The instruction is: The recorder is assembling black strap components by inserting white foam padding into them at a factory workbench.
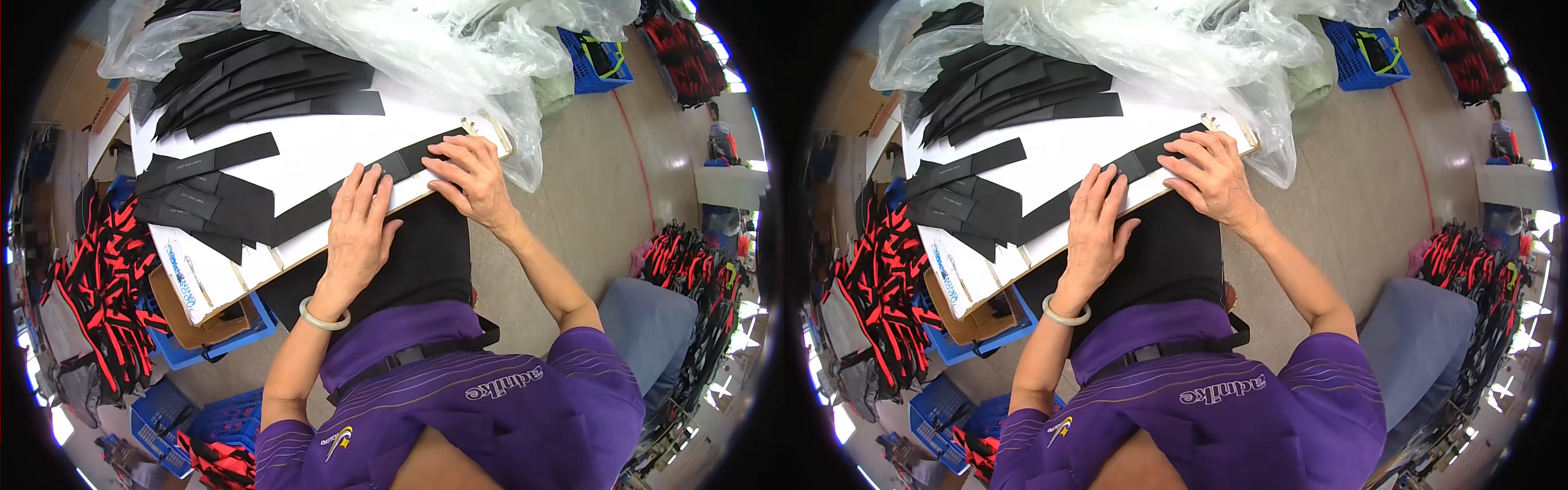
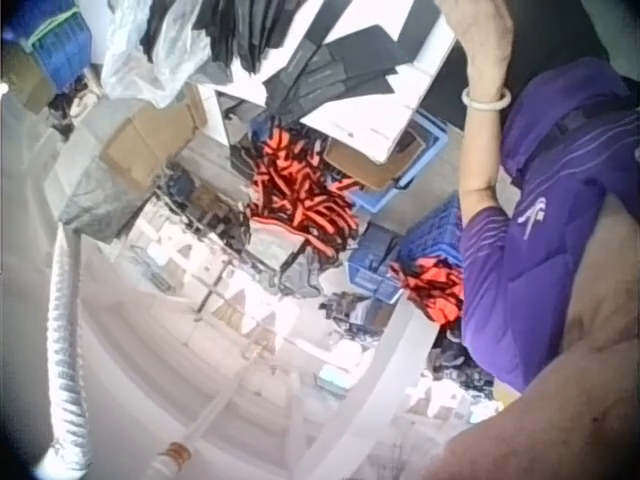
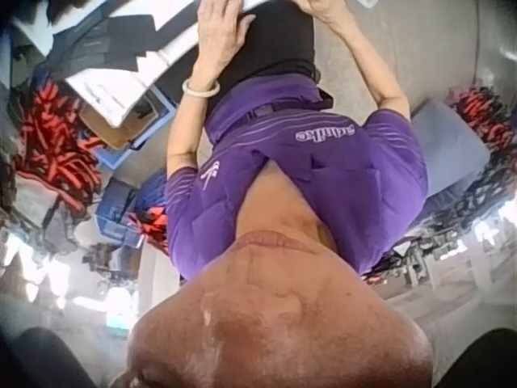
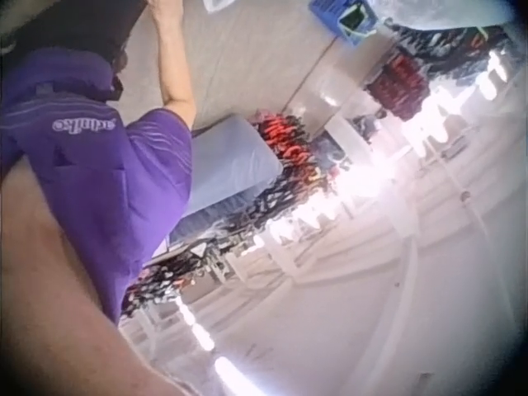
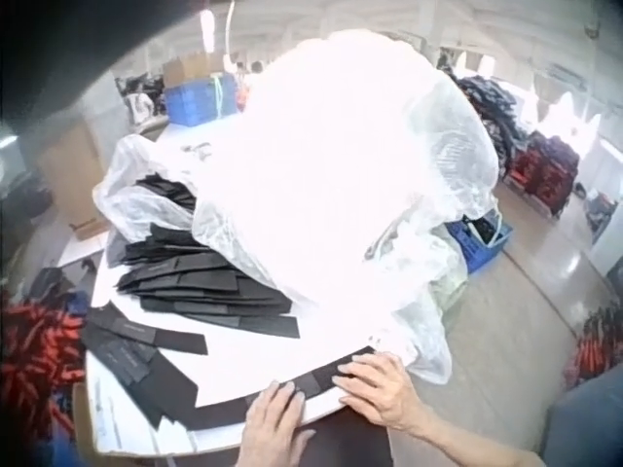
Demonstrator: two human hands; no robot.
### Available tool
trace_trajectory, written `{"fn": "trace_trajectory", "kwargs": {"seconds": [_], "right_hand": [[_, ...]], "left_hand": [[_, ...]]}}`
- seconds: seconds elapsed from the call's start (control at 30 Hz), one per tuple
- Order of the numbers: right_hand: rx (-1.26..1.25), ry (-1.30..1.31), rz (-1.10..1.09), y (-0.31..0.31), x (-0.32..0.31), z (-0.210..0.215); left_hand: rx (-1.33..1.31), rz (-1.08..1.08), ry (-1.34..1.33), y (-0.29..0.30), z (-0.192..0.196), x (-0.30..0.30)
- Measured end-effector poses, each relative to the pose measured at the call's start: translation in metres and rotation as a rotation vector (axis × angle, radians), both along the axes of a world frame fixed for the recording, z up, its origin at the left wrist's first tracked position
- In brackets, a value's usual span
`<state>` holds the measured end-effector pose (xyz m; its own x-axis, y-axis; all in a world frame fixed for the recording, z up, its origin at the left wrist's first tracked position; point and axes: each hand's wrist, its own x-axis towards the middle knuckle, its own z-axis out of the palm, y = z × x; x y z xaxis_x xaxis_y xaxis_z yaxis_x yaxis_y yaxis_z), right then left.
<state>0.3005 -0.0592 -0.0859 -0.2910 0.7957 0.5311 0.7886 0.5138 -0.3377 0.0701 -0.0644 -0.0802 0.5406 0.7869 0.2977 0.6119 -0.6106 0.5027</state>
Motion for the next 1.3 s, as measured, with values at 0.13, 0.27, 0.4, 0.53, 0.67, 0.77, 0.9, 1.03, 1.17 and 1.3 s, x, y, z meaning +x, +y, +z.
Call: {"fn": "trace_trajectory", "kwargs": {"seconds": [0.13,0.27,0.4,0.53,0.67,0.77,0.9,1.03,1.17,1.3], "right_hand": [[-0.002,-0.025,-0.016,-0.007,0.004,-0.009],[0.034,0.022,-0.038,-0.01,0.003,-0.016],[0.051,0.049,-0.046,-0.011,0.003,-0.021],[0.051,0.046,-0.057,-0.013,0.001,-0.026],[0.064,0.069,-0.081,-0.015,0.0,-0.028],[0.055,0.074,-0.087,-0.016,-0.001,-0.029],[0.054,0.067,-0.094,-0.017,-0.002,-0.029],[0.059,0.065,-0.095,-0.017,-0.002,-0.029],[0.06,0.08,-0.086,-0.017,-0.002,-0.029],[0.066,0.087,-0.082,-0.017,-0.002,-0.03]], "left_hand": [[0.027,0.038,0.015,-0.003,-0.004,0.006],[0.039,0.067,0.048,-0.008,-0.002,0.014],[0.047,0.12,0.044,-0.013,-0.005,0.02],[0.072,0.137,0.047,-0.016,-0.007,0.022],[0.075,0.147,0.042,-0.018,-0.011,0.026],[0.102,0.143,0.065,-0.02,-0.012,0.027],[0.13,0.165,0.092,-0.022,-0.016,0.031],[0.171,0.2,0.072,-0.022,-0.021,0.034],[0.194,0.197,0.049,-0.021,-0.023,0.032],[0.2,0.199,0.04,-0.022,-0.024,0.032]]}}
